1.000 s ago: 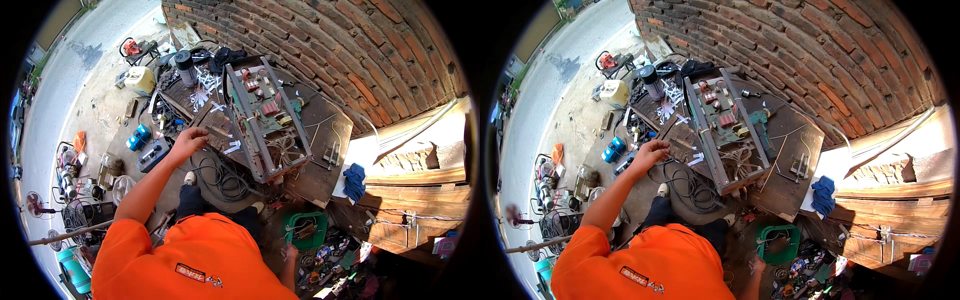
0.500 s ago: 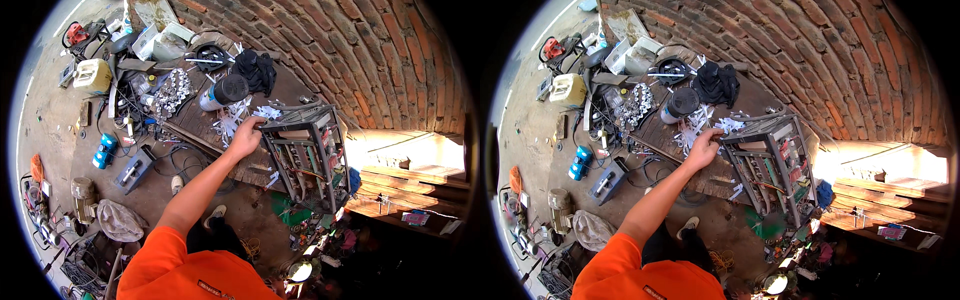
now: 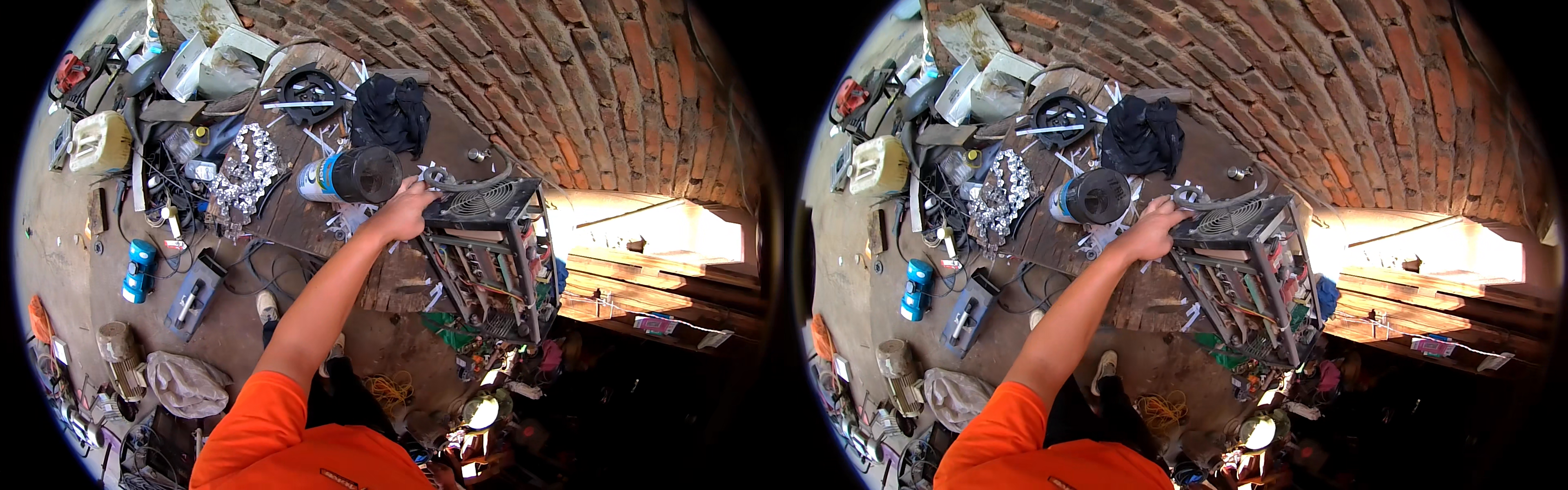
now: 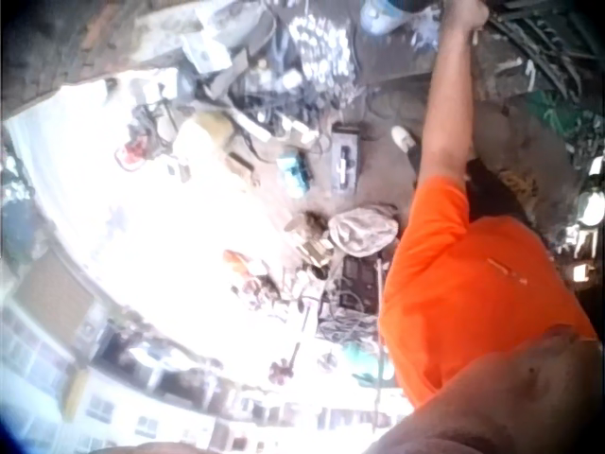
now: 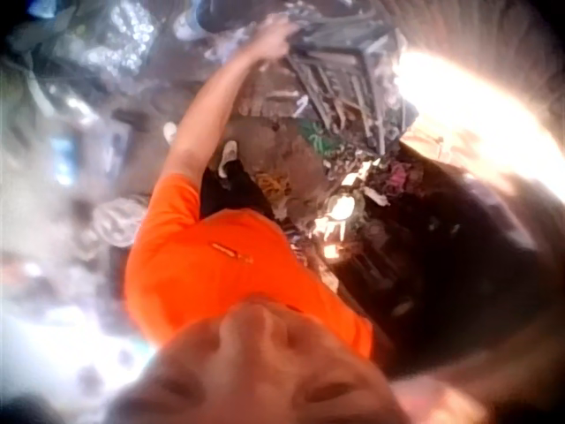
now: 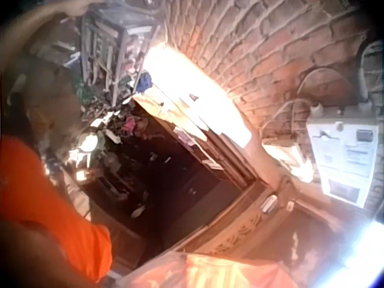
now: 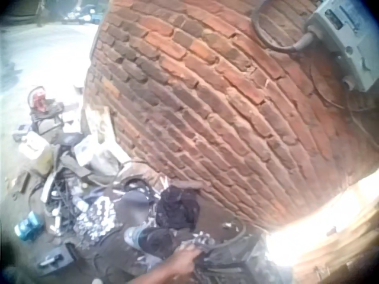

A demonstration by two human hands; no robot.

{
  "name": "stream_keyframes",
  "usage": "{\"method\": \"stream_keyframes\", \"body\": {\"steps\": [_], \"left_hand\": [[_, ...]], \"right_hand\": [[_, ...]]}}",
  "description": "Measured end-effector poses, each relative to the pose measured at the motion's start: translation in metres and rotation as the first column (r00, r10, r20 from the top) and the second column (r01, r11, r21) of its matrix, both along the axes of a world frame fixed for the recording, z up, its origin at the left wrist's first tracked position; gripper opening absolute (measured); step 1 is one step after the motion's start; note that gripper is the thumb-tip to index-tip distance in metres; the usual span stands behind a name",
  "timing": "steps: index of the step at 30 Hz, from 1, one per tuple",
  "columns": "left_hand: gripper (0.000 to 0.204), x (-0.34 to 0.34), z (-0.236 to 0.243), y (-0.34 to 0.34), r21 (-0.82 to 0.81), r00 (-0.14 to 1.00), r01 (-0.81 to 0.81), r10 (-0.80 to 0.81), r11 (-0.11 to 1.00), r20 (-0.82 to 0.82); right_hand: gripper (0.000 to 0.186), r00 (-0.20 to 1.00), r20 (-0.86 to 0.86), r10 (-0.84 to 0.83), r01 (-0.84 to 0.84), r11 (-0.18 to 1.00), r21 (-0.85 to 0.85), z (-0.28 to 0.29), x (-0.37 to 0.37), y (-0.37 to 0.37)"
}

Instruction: The person works on a cluttered workbench in a workshop, handling various tools and electrical components. They use a wrench to tighten connections on a metal frame and manipulate wires and cables. The person also moves a green bucket and organizes tools on the bench.

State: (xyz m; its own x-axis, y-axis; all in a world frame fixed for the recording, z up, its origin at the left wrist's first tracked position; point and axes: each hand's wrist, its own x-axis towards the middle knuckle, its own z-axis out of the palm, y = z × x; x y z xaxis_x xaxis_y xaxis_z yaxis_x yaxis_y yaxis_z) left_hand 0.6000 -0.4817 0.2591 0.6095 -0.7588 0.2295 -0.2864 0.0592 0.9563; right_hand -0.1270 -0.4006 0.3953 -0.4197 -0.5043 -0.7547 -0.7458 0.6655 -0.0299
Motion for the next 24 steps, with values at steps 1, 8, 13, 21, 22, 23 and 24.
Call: {"method": "stream_keyframes", "body": {"steps": [1,8,13,21,22,23,24], "left_hand": [[0.058,0.001,0.001,0.0,0.015,1.0,-0.01,0.01,1.0,0.024],[0.049,-0.008,-0.005,0.005,-0.076,0.986,-0.15,0.155,0.986,0.06],[0.037,-0.041,0.037,0.054,-0.127,0.945,-0.319,0.306,0.939,-0.114],[0.015,-0.166,0.03,0.199,0.039,0.968,-0.153,0.158,0.987,-0.193],[0.016,-0.183,0.006,0.219,0.139,0.958,-0.072,0.107,0.988,-0.267],[0.016,-0.2,-0.024,0.239,0.24,0.938,0.01,0.074,0.971,-0.338],[0.015,-0.213,-0.048,0.26,0.383,0.917,0.125,0.041,0.915,-0.397]], "right_hand": [[0.031,1.0,0.003,0.0,0.0,1.0,0.009,-0.002,0.0,0.002],[0.028,0.998,0.062,-0.003,0.004,1.0,-0.012,-0.011,-0.023,0.001],[0.026,0.992,0.126,0.004,0.008,0.995,-0.095,-0.002,0.051,0.009],[0.036,0.981,0.183,0.064,-0.059,0.998,-0.035,-0.041,0.041,0.024],[0.035,0.982,0.178,0.06,-0.055,0.998,-0.031,-0.047,0.04,0.026],[0.035,0.981,0.185,0.06,-0.057,0.998,-0.02,-0.055,0.034,0.026],[0.034,0.98,0.193,0.056,-0.056,0.998,-0.006,-0.066,0.024,0.027]]}}
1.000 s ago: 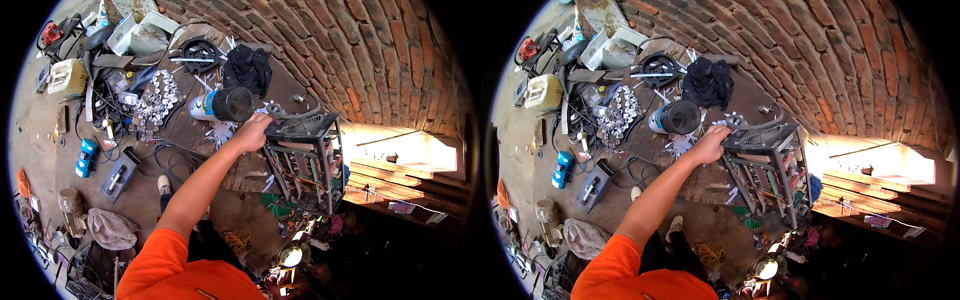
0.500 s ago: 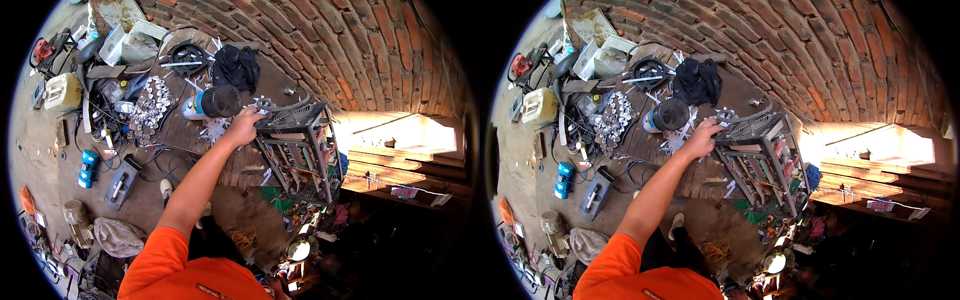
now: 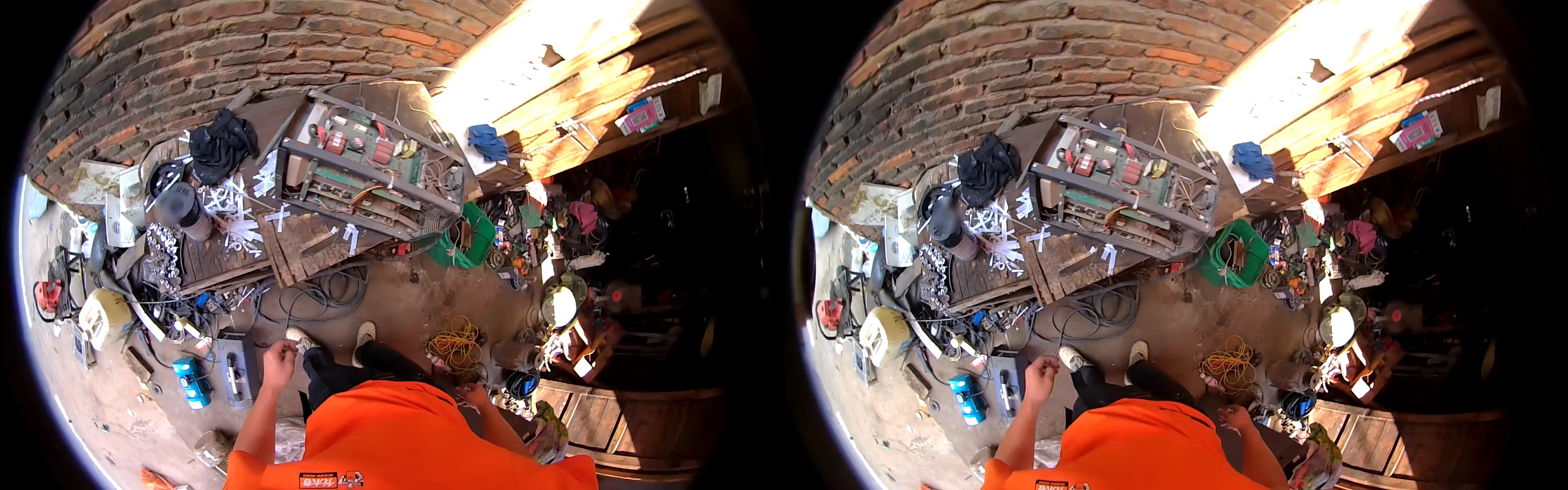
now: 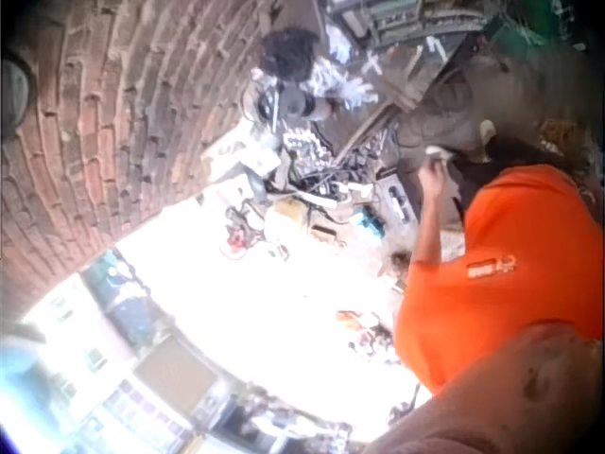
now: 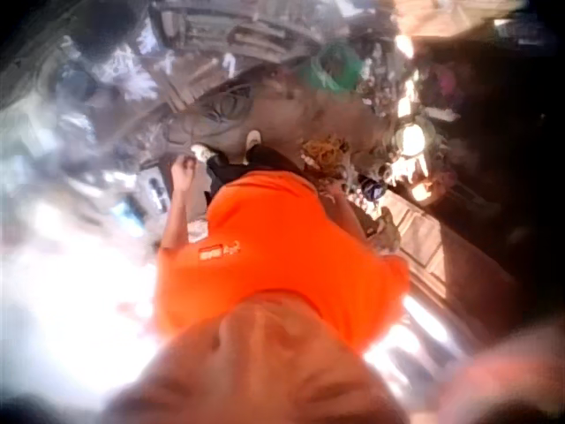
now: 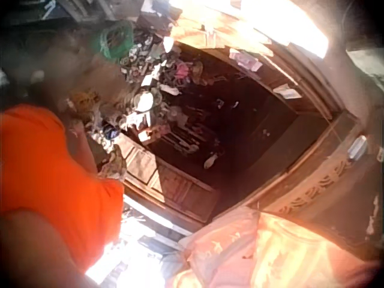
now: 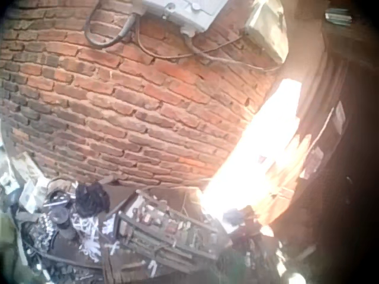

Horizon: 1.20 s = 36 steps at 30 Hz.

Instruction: The person works on a cluttered workbench in a workshop, handling various tools and electrical components. They use a wrench to tighten connections on a metal frame and manipulate wires and cables. The person also moves a green bucket and organizes tools on the bench.

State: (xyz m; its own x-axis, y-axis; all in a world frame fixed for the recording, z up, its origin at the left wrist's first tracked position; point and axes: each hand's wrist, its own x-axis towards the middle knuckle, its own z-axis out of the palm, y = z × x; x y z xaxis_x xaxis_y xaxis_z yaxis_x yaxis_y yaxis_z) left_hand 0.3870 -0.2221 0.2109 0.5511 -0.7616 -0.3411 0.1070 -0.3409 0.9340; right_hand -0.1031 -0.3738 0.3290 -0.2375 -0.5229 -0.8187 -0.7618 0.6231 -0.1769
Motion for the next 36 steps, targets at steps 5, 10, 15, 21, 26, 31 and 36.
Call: {"method": "stream_keyframes", "body": {"steps": [5,10,15,21,26,31,36], "left_hand": [[0.015,-0.043,-0.176,0.151,0.675,0.955,0.278,-0.27,0.684,-0.12],[0.015,-0.091,-0.112,0.153,0.831,0.842,-0.024,0.46,0.555,-0.283],[0.022,-0.121,-0.065,0.084,0.649,0.867,-0.13,0.404,0.749,-0.292],[0.03,-0.217,-0.019,0.026,0.561,0.88,-0.205,0.402,0.802,-0.253],[0.027,-0.28,-0.012,0.046,0.704,0.983,0.148,-0.023,0.695,-0.184],[0.024,-0.263,-0.019,0.044,0.791,0.965,0.245,-0.06,0.56,-0.257],[0.02,-0.227,-0.086,-0.029,0.787,0.863,0.401,-0.482,0.469,-0.152]], "right_hand": [[0.03,0.994,0.101,-0.039,0.041,0.999,-0.025,-0.031,-0.013,-0.009],[0.026,0.964,0.255,-0.071,0.102,0.988,-0.112,-0.062,-0.048,-0.037],[0.026,0.97,0.241,0.028,-0.018,0.999,-0.041,-0.107,-0.093,-0.077],[0.026,0.938,0.315,0.146,-0.14,0.989,-0.04,-0.172,-0.179,-0.149],[0.029,0.933,0.339,-0.118,0.14,0.989,-0.04,-0.16,-0.208,-0.214],[0.031,0.889,0.39,-0.238,0.286,0.956,-0.07,-0.189,-0.213,-0.2],[0.024,0.745,0.596,-0.299,0.409,0.911,-0.054,-0.268,-0.162,-0.136]]}}
